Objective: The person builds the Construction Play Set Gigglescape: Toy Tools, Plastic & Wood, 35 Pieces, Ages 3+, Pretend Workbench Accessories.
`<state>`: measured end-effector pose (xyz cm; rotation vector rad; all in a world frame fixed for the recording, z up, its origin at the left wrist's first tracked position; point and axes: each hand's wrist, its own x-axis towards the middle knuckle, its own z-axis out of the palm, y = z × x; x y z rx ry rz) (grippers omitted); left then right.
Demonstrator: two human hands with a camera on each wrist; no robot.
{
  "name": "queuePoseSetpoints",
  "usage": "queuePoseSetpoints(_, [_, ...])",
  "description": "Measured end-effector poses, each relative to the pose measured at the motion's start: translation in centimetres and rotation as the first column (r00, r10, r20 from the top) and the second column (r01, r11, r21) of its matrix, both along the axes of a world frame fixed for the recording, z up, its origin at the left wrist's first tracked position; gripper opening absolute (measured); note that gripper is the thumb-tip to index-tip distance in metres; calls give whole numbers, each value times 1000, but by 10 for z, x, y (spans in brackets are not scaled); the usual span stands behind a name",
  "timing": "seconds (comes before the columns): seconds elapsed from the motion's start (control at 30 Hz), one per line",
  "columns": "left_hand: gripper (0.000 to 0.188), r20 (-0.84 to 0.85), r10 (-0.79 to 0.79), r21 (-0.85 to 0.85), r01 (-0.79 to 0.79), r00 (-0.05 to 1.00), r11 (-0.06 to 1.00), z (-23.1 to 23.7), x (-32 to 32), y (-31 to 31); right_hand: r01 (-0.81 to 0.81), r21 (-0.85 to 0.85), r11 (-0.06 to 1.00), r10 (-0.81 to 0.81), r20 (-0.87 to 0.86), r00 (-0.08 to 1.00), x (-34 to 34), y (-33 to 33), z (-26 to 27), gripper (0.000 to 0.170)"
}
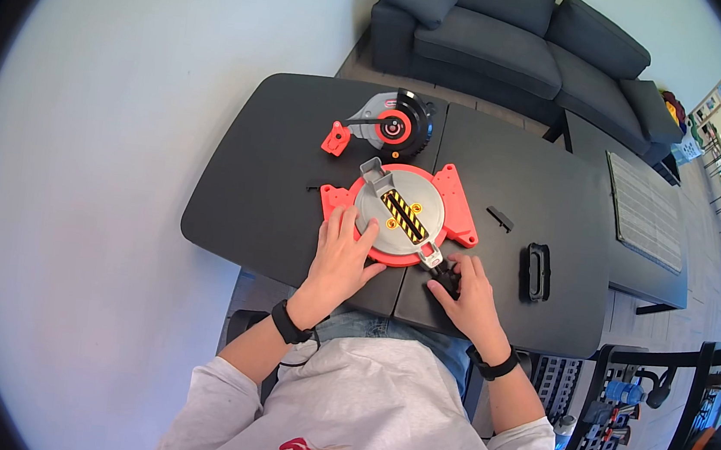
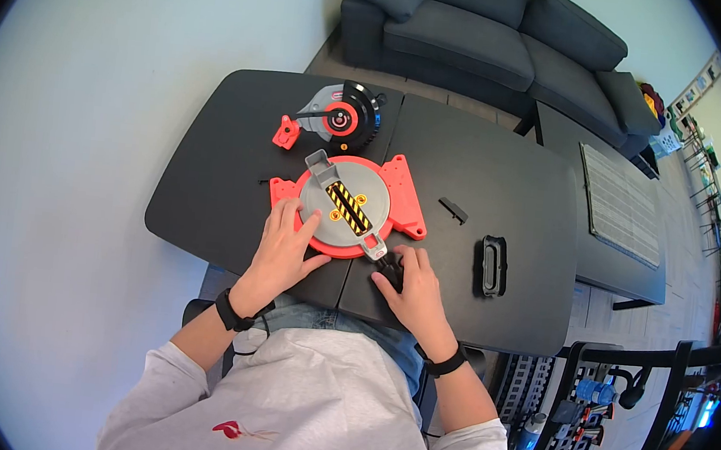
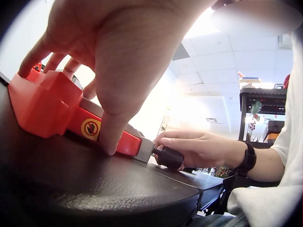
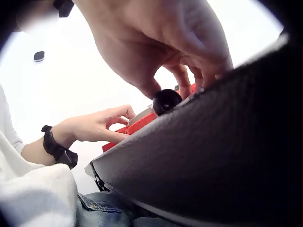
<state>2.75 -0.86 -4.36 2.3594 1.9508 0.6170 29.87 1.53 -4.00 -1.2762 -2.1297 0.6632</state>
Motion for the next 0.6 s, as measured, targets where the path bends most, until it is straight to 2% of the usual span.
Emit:
queuePoseSetpoints(0.1, [80,-3,4,-2,-4,1000,1000,0,0,0,45,-171,984,-52,-37,998,-1,0,18,44])
queuePoseSetpoints(0.2, [80,3,3,-8,-3,1000,1000,0,0,0,100,-235,967,-117,-59,991,0,4,5,49])
queuePoseSetpoints(0.3, [80,7,-1,-7,1,1000,1000,0,-1,0,69,-109,992,-71,-12,997,2,5,-9,53])
queuePoseSetpoints(0.6, [79,23,-10,11,10,1000,1000,-1,-1,0,52,-172,984,-61,-47,997,0,2,9,58])
